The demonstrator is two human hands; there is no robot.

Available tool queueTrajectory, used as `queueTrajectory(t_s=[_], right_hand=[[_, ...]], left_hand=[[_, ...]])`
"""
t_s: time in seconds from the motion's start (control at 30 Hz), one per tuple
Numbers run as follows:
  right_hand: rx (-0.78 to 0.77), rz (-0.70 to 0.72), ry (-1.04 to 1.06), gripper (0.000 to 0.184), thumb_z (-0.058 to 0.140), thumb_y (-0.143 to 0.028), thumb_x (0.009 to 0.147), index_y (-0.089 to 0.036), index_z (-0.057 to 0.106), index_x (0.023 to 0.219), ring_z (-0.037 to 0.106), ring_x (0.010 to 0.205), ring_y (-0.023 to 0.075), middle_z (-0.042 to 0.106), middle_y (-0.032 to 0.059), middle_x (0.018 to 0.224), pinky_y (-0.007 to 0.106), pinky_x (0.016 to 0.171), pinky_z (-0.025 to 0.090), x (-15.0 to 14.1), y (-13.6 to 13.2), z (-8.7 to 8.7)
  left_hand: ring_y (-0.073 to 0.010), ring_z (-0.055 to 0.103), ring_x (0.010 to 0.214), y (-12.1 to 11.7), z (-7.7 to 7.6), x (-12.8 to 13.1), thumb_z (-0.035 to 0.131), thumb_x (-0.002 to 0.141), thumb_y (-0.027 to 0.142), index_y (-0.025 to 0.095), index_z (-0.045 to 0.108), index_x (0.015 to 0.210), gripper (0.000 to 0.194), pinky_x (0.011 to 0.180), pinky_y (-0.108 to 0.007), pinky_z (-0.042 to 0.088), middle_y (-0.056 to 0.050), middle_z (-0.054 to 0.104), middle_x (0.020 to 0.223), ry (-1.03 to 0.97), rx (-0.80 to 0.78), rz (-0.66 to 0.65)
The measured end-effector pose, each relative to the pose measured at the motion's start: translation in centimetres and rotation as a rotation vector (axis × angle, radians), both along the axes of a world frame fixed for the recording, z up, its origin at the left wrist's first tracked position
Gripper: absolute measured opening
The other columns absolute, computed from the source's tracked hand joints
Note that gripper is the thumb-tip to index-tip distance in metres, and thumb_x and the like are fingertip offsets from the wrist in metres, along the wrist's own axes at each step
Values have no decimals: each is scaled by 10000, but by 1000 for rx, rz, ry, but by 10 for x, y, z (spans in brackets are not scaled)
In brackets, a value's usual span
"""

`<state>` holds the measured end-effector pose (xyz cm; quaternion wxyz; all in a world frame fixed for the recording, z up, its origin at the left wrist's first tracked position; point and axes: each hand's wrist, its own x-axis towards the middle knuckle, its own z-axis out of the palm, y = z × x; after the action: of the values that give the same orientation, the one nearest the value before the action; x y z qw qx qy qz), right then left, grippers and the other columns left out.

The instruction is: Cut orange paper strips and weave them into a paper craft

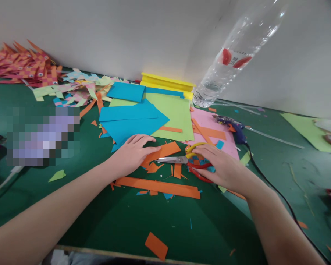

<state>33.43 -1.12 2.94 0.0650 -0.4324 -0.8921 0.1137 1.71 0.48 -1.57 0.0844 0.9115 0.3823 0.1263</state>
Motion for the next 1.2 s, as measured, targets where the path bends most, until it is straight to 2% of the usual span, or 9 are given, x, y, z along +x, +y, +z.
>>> queueTrajectory(t_s=[0.23,0.53,0.77,0.93,1.2], right_hand=[[-6,-23,-28,362,547,-442,915,-229,544,1208,634,1132,286,632,115,1271,472,906,560,-6,-4,2],[-15,-12,-58,372,536,-454,922,-222,515,1212,614,1151,284,627,117,1269,485,940,538,-10,-6,1],[33,16,-86,375,496,-434,941,-208,526,1239,605,1162,310,629,133,1267,530,944,523,-10,-5,-5],[57,43,-60,362,517,-401,936,-211,546,1243,606,1160,302,641,127,1249,504,949,524,-8,-4,-5],[63,40,-48,333,530,-378,927,-220,570,1217,615,1147,291,651,116,1231,478,946,525,-8,-4,-3]], left_hand=[[-266,410,1288,0,-1,-1,323,907,3,264,560,1334,553,1055,-498,405,-80,492,1381,8,34,-1],[-276,400,1300,0,0,0,309,936,14,251,570,1334,532,1070,-495,384,-88,480,1386,25,11,7],[-263,395,1298,0,-3,0,321,921,4,263,565,1335,546,1080,-481,374,-74,479,1386,11,29,14],[-269,397,1297,0,-4,0,303,962,36,267,569,1337,515,1074,-485,378,-77,467,1400,13,9,16],[-271,395,1303,0,-1,0,305,935,14,265,558,1350,547,1072,-489,386,-73,468,1400,25,3,17]])
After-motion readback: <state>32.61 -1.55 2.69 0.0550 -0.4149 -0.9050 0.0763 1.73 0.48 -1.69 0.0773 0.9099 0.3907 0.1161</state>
